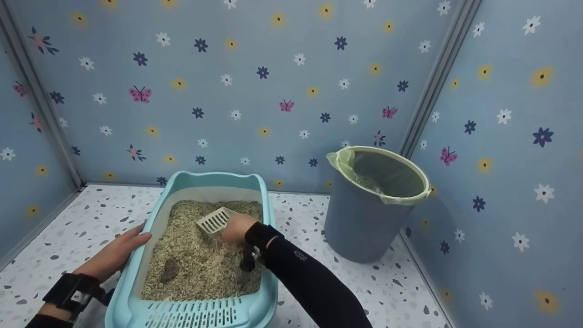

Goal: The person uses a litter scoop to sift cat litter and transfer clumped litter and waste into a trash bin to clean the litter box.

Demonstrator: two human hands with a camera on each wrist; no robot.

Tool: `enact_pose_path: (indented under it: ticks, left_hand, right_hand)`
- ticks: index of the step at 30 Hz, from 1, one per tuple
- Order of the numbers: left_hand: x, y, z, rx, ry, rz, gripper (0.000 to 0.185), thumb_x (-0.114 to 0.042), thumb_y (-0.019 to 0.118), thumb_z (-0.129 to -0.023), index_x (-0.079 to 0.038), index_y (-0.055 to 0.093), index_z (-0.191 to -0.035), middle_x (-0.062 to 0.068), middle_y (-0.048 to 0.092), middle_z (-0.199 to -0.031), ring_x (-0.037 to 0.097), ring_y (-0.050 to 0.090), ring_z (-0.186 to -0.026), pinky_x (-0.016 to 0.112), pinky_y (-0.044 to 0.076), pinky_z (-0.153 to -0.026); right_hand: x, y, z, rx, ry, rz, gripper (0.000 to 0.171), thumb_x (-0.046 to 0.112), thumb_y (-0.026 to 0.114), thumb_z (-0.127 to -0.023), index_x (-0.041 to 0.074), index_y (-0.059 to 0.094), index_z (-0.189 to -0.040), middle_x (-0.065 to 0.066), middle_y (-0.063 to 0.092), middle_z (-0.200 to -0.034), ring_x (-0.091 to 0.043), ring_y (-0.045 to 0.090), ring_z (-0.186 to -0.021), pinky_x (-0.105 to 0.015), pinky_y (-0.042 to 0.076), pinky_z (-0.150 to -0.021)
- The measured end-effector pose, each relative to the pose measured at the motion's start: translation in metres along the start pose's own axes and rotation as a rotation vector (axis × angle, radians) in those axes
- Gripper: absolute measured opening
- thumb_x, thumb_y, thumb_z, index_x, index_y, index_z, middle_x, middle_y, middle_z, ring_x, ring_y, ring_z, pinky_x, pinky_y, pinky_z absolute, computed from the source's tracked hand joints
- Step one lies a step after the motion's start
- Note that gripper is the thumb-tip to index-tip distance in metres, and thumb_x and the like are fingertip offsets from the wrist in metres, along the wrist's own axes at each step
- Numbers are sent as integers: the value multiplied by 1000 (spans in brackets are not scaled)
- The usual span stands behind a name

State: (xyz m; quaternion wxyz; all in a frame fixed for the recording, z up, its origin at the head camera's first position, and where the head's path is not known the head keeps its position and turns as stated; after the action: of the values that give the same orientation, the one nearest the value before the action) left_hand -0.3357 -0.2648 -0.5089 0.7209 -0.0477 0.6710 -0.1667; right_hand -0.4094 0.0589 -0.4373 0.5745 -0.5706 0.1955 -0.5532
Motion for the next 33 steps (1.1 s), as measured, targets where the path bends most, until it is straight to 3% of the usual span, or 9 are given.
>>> enact_pose_path:
  ticks: [2, 6, 11, 19, 24, 29, 33]
  left_hand:
    - [0, 0, -1, 1, 2, -5, 93, -54, 58, -114, -15, 9, -181, 38, 48, -153, 40, 70, -105, 53, 65, -72]
    - [0, 0, -3, 15, 21, -1, 92, -54, 57, -115, -15, 8, -181, 39, 46, -155, 40, 72, -106, 52, 65, -72]
    - [0, 0, -4, 27, 76, 20, 88, -47, 56, -116, -13, 8, -181, 40, 51, -152, 41, 75, -106, 53, 66, -70]
    - [1, 0, -3, 32, 103, 15, 86, -44, 55, -117, -11, 7, -181, 39, 54, -147, 40, 75, -98, 50, 64, -65]
    - [3, 1, -3, 37, 104, 22, 86, -43, 55, -117, -12, 7, -181, 38, 57, -142, 40, 75, -93, 49, 63, -61]
    - [3, 0, -3, 32, 103, 17, 86, -44, 55, -117, -12, 7, -181, 39, 56, -145, 39, 75, -92, 47, 62, -60]
    - [5, -1, -3, 18, 73, -4, 88, -48, 55, -116, -14, 7, -181, 39, 53, -147, 38, 73, -91, 45, 60, -59]
  right_hand:
    - [2, -2, 1, -28, -25, 77, 53, 12, 61, -110, 17, 44, -60, 5, 36, -55, -12, 33, -49, -31, 31, -53]
    - [8, -13, 10, -87, -74, 203, 57, 14, 60, -111, 20, 34, -60, 7, 23, -58, -13, 22, -54, -33, 26, -59]
    - [19, -37, 33, -56, -118, 228, 51, 10, 64, -103, 21, 36, -62, 7, 26, -59, -13, 24, -55, -34, 28, -60]
    - [29, -68, 68, 79, -176, 330, 31, 21, 77, -98, 20, 64, -70, 9, 50, -64, -11, 44, -57, -30, 41, -58]
    - [30, -80, 87, 144, -194, 419, 25, 22, 82, -93, 14, 73, -71, 12, 50, -59, -11, 44, -56, -30, 40, -55]
    - [33, -83, 99, 208, -192, 477, 35, 24, 82, -92, 19, 66, -62, 14, 43, -55, -11, 40, -55, -31, 38, -55]
    - [35, -71, 98, 242, -180, 511, 49, 26, 79, -94, 26, 48, -56, 14, 36, -54, -10, 35, -52, -30, 35, -53]
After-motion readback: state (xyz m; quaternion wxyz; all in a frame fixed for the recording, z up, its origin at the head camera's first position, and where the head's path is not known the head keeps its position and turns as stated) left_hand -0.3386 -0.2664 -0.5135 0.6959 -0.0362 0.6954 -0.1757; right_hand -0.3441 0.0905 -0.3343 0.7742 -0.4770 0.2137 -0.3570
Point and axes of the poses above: each hand's wrist, its own z-axis away from the middle knuckle, its own y-axis out of the palm, x = y × z, the point moved 2 cm from there along -z, towards the middle knuckle
